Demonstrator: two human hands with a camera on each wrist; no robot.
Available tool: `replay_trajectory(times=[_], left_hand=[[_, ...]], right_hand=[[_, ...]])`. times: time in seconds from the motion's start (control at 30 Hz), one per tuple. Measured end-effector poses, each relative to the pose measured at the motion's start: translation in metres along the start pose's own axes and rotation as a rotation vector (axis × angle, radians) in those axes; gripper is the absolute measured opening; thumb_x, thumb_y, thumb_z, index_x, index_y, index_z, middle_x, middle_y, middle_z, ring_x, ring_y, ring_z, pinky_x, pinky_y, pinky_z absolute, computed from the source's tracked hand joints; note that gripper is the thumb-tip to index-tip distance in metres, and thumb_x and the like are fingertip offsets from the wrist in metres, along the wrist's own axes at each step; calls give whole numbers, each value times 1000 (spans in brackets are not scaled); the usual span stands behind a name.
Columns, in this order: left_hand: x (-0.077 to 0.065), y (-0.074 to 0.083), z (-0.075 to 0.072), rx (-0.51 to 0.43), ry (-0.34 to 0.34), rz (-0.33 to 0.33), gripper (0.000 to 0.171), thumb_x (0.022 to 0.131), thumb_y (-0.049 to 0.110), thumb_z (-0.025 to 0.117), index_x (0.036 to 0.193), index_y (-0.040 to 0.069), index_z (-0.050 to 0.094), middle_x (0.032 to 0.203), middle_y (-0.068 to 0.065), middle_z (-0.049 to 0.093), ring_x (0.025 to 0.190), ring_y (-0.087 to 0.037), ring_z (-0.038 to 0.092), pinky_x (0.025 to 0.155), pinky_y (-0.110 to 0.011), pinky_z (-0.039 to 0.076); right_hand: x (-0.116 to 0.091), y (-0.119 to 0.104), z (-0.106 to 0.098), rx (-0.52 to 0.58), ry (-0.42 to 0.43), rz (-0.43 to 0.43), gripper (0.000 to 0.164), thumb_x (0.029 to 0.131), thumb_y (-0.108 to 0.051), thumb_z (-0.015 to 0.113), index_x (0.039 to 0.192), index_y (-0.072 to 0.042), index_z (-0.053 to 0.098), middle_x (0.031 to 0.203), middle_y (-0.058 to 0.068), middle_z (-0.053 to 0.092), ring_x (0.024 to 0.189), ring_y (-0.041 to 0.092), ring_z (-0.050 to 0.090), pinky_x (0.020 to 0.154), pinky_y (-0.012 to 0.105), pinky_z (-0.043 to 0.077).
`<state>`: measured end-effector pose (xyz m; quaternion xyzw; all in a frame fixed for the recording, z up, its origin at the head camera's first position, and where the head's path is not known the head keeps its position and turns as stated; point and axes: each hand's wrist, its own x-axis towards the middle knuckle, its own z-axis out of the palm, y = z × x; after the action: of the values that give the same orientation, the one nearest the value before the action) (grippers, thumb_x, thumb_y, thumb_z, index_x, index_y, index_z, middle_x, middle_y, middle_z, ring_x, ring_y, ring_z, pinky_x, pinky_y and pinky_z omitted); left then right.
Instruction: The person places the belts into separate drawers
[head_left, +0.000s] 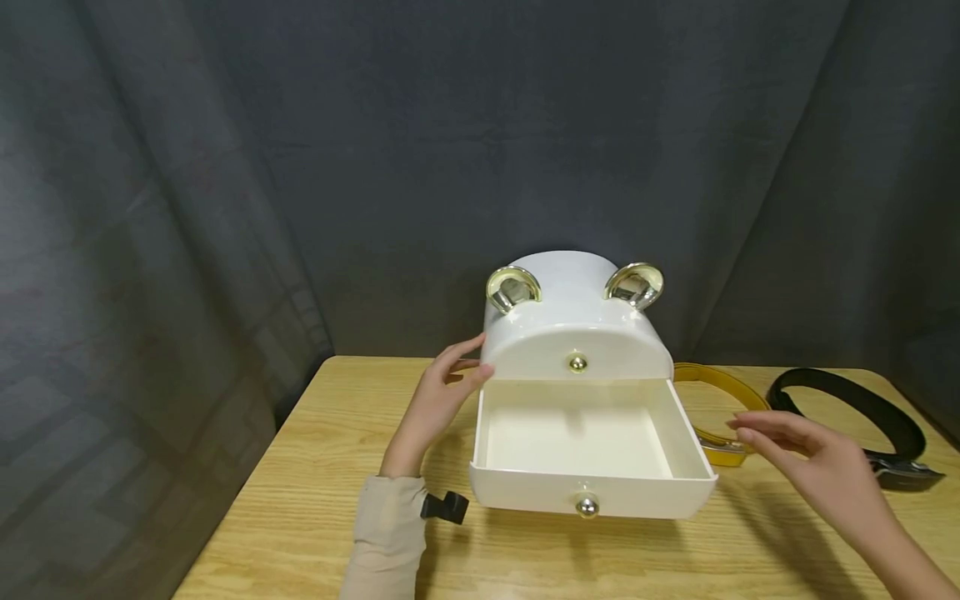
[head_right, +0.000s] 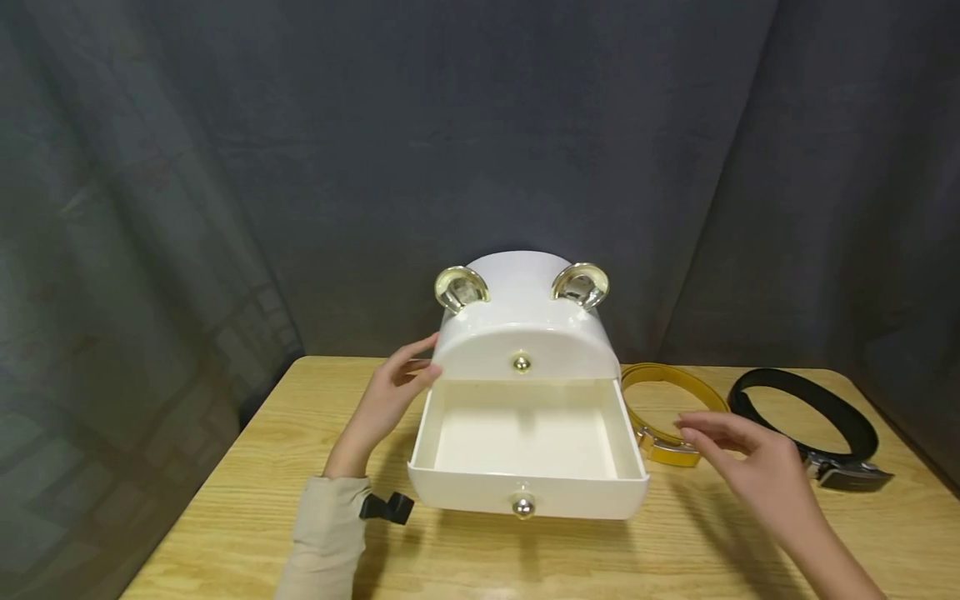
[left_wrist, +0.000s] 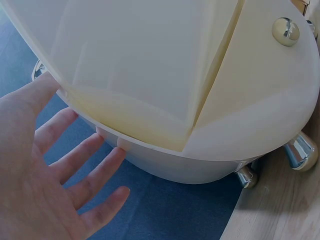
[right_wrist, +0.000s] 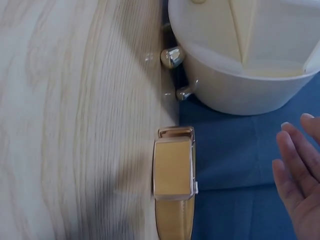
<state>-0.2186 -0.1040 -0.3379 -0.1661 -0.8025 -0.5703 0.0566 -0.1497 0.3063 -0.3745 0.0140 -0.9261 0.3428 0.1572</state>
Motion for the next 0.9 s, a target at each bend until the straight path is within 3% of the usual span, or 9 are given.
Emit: replay_trajectory(times=[0.37, 0.57, 0.77, 0.9], left_hand=[[2, -1, 1, -16, -4, 7, 47, 91, 29, 61, 136, 20, 49, 135, -2, 45, 117, -27, 50, 95, -47, 37], [2, 0, 3, -18, -14, 5, 47, 91, 29, 60, 136, 20, 48, 136, -3, 45, 118, -31, 49, 96, -47, 36], [2, 1, 3, -16, -4, 0, 47, 91, 31, 61, 136, 21, 49, 136, -2, 45, 118, -29, 49, 96, -47, 36], [2, 0, 2, -19, 2, -4, 47, 91, 31, 61, 135, 21, 50, 136, -2, 45, 118, -29, 50, 97, -50, 35]], right_hand=[[16, 18, 0, 28, -74, -51, 36, 91, -33, 59, 117, -9, 63, 100, -20, 62, 83, -19, 50, 61, 15, 49], [24, 26, 3, 44, -135, -47, 37, 92, -34, 57, 119, -8, 62, 103, -18, 60, 85, -16, 52, 64, 21, 52], [37, 35, 10, 53, -154, -45, 39, 89, -33, 62, 118, -7, 63, 109, -3, 64, 84, -15, 52, 63, 18, 50], [45, 41, 15, 60, -216, -83, 40, 90, -31, 62, 120, -6, 61, 116, 12, 61, 87, -11, 54, 65, 22, 51]])
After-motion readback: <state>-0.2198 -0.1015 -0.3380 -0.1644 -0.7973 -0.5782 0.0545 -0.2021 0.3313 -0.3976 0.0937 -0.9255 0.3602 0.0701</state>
